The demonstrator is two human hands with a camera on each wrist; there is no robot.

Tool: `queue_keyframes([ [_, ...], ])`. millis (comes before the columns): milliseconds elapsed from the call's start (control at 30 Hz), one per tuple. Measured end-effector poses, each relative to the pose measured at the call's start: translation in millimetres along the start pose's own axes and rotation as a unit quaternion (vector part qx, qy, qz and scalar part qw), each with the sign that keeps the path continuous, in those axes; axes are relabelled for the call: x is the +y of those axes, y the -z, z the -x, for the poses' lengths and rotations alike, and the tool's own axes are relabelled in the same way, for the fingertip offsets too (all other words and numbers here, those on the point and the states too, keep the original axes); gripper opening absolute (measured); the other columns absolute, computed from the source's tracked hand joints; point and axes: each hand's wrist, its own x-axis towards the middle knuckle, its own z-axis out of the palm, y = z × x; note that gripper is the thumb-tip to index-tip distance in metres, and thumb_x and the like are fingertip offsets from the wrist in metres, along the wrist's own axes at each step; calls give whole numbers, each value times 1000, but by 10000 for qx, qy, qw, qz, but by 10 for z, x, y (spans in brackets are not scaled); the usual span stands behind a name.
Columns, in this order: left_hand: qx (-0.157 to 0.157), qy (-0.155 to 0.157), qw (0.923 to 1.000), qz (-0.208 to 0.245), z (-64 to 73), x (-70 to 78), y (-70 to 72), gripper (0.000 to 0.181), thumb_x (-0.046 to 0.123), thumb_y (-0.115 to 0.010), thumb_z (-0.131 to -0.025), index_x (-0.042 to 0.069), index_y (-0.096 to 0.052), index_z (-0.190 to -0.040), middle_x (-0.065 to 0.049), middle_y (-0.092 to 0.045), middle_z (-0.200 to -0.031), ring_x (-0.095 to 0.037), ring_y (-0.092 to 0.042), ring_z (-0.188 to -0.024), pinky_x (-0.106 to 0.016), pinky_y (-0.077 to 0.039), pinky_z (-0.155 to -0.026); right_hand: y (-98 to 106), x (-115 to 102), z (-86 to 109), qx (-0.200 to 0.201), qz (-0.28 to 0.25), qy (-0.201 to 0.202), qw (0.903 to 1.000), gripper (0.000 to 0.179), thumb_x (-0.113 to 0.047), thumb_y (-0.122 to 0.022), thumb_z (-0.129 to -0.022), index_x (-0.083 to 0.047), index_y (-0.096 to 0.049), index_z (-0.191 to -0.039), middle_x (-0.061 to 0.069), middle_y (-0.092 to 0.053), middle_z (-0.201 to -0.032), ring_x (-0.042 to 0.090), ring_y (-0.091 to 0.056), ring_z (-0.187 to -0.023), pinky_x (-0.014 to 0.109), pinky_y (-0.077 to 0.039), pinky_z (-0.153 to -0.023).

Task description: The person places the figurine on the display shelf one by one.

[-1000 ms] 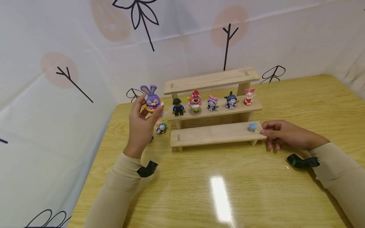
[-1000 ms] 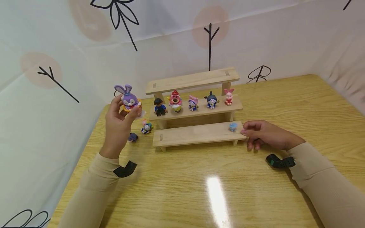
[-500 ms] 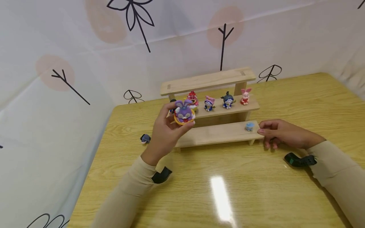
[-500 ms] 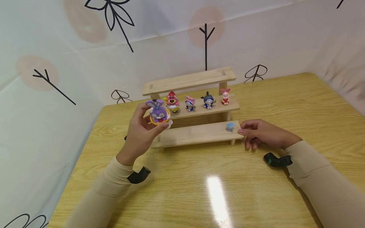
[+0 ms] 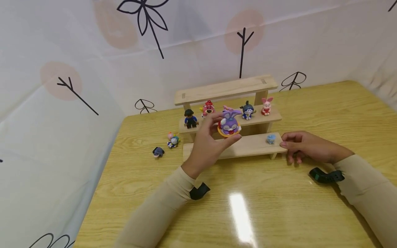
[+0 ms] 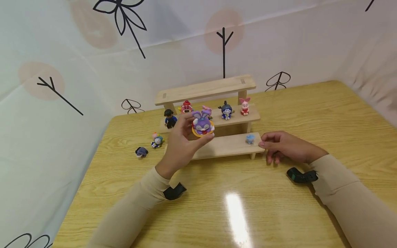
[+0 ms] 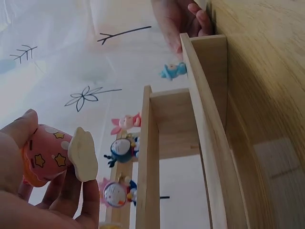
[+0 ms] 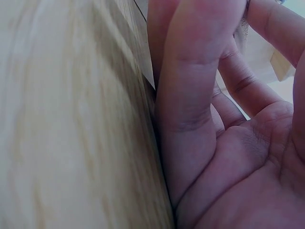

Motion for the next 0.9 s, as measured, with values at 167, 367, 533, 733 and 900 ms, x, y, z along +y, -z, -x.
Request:
queue_keyframes([
  [167, -189, 172, 9991, 352, -79, -43, -171, 59, 14, -81, -86, 11, -48, -135, -8, -53, -128, -13, -61, -107, -24, -57, -87, -11, -12, 0, 73, 1, -93, 9999, 16, -19, -43, -109, -5, -51, -113, 11, -69, -80, 23, -67, -70, 36, -57, -57],
  [367, -374, 335, 9981, 355, -140, -112, -381, 60, 17, -82, -84, 13, -48, -134, -7, -53, -126, -6, -61, -100, -25, -57, -87, -10, -23, -6, 127, 41, -162, 9998, 18, -21, -43, -109, -4, -50, -113, 11, -68, -80, 23, -67, -70, 36, -57, -57],
  [533, -535, 382, 9978, 94, -168, -212, -511, 59, 17, -83, -84, 13, -47, -130, -8, -56, -124, -2, -60, -98, -25, -57, -86, -10, -22, -13, 125, 25, -179, 9998, 18, -21, -44, -109, -4, -50, -113, 11, -69, -80, 22, -68, -69, 36, -57, -57],
  [733, -769, 379, 9950, -506, -195, -288, -603, 57, 20, -83, -84, 13, -46, -127, -7, -58, -119, -2, -58, -96, -15, -53, -79, -8, 5, 3, 114, -31, -117, 9999, 16, -20, -44, -109, -7, -52, -112, 11, -69, -79, 22, -68, -69, 36, -57, -57],
  [900, -897, 316, 9924, -785, -193, -320, -624, 57, 22, -83, -84, 14, -46, -125, -6, -59, -119, -4, -58, -100, -13, -52, -82, -2, 2, 5, 138, -11, -117, 9998, 17, -20, -43, -109, -6, -52, -113, 11, -69, -79, 22, -67, -68, 36, -57, -57],
])
